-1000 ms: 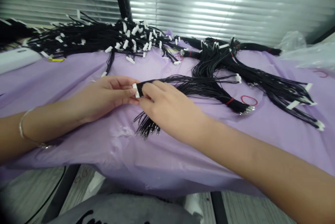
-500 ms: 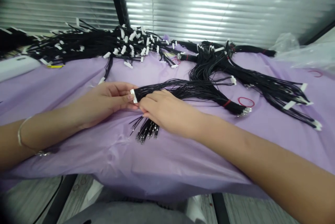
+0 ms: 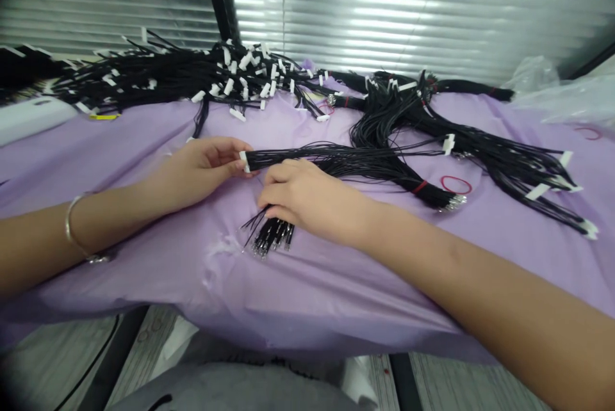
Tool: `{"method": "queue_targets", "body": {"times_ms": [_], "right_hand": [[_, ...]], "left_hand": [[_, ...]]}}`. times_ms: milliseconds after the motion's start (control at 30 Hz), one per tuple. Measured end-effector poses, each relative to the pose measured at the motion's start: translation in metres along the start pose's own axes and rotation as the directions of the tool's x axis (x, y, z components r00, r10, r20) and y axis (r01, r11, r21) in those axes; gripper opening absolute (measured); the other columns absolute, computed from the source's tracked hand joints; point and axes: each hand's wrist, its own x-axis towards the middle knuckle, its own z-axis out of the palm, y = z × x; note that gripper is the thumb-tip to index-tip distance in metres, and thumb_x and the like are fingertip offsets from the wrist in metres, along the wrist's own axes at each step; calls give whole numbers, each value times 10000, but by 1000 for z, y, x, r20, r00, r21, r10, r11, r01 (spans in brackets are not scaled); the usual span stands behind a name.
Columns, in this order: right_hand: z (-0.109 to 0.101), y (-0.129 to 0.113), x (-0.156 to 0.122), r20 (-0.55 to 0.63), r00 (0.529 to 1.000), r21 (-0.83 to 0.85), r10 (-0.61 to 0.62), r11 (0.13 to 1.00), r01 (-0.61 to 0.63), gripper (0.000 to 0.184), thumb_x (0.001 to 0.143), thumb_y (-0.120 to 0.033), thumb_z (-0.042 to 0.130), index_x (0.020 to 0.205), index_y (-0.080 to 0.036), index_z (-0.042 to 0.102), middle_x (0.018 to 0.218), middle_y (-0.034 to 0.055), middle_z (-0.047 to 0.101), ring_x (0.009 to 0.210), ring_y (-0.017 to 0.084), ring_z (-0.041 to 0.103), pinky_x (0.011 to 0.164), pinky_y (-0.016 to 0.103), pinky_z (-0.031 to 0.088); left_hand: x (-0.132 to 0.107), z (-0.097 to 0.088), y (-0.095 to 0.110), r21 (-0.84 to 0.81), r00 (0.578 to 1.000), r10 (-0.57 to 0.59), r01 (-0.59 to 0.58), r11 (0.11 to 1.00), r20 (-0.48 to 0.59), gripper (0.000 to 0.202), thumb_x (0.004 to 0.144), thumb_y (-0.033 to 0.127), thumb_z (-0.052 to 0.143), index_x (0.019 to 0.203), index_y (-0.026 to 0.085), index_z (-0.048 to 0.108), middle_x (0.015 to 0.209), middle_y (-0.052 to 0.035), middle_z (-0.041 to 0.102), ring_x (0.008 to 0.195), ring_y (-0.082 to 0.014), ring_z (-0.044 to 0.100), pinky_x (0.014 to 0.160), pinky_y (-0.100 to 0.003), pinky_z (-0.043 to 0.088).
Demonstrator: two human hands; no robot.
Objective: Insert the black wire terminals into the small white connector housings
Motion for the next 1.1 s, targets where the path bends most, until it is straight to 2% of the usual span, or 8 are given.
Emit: {"method": "queue_targets", "body": {"times_ms": [200,333,433,667,767,900,1000,1100], "right_hand": [[-4,-2,0,-4,999,83,-37,996,37,173,884,-235,473,821,-143,606,865,51,611,862,166,541,823,339,382],[-8,-6,0,-97,995,246,4,969,20,153,883,-201,478,921,-142,614,857,34,639,790,110,569,740,241,429],[-10,-11,0,-133,990,296,41,955,1,155,865,-176,501,927,-135,637,879,42,643,793,98,577,734,219,440],[-8,-16,0,-178,983,243,43,970,2,174,863,-167,492,910,-110,649,859,57,626,788,99,562,740,223,438],[-9,-17,0,-220,971,227,97,973,-46,142,843,-156,509,902,-120,633,836,38,635,764,94,563,719,216,440],[-13,-19,-1,-283,937,153,206,974,-168,71,793,-134,531,754,-161,584,725,0,596,655,94,527,611,214,418],[-17,-18,-2,-281,922,80,266,964,-254,77,784,-134,526,730,-173,565,704,-2,589,627,102,516,589,225,402],[-19,-15,-3,-253,928,35,273,961,-273,80,786,-135,517,741,-169,573,702,3,589,622,109,512,594,234,397]], "left_hand": [[-1,2,9,-4,1000,-5,5,1000,16,168,802,193,543,938,109,597,817,-44,645,775,-130,611,791,-264,474],[-9,5,18,-53,1000,-1,2,999,13,164,794,163,546,943,118,600,805,-23,655,758,-120,617,771,-255,481],[-15,10,22,-122,999,-23,27,992,32,169,781,144,560,943,134,608,800,-1,662,737,-104,621,736,-226,485],[-16,15,24,-257,989,-134,146,955,61,169,761,107,578,922,144,611,723,32,649,677,-75,617,689,-186,477],[-16,15,26,-287,987,-146,160,945,73,157,765,103,575,912,136,615,709,31,648,691,-75,621,708,-184,474],[-17,15,28,-297,986,-142,163,941,90,151,757,104,584,899,138,623,722,27,659,690,-81,624,720,-197,477],[-17,16,28,-310,980,-169,192,931,100,152,762,100,576,904,130,618,772,10,672,714,-94,641,748,-218,488],[-17,17,28,-305,974,-206,225,925,95,167,780,95,551,934,116,611,808,-9,679,729,-99,650,743,-217,494]]}}
